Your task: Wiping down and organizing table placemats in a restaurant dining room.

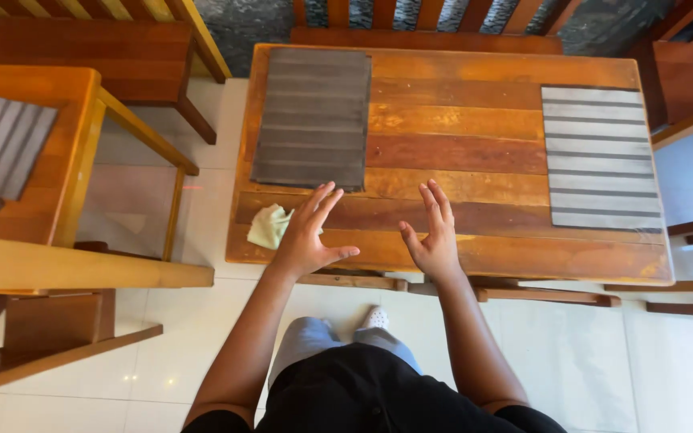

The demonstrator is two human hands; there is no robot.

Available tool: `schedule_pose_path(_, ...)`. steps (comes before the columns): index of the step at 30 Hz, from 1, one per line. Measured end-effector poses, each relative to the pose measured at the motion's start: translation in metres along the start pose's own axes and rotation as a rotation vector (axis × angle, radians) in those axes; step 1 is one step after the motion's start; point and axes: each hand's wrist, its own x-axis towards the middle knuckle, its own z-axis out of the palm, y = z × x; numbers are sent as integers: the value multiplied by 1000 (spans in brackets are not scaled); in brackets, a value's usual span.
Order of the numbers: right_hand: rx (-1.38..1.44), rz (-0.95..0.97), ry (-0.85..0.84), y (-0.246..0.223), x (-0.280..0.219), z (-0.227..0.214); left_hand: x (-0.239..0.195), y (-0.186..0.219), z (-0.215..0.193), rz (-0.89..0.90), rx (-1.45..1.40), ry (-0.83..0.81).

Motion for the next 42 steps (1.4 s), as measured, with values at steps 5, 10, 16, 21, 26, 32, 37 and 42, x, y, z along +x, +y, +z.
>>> schedule_pose_path(5, -19, -11, 52, -27, 14, 42, -1, -50, -33, 9, -33, -58)
schedule_pose_path(10, -85, 77, 179, -57, 17, 105, 9, -116, -78, 75, -80, -147)
schedule_pose_path(16, -87, 258, 338, -119, 13, 162, 28, -173, -115, 235, -139, -320)
schedule_pose_path(21, -185, 308, 422, -145, 18, 181, 65, -190, -126, 327, -140, -338)
schedule_pose_path(26, -211, 368, 488, -141, 28, 192, 100, -202, -125, 403, -183, -382)
schedule_pose_path(32, -300, 479, 527, -147, 46, 222, 142, -237, -109, 506, -235, -503)
schedule_pose_path(37, -390, 696, 662, -175, 71, 272, 190, -275, -101, 655, -320, -664)
schedule_pose_path(42, -493, 733, 841, -186, 82, 301, 233, -274, -99, 787, -361, -695)
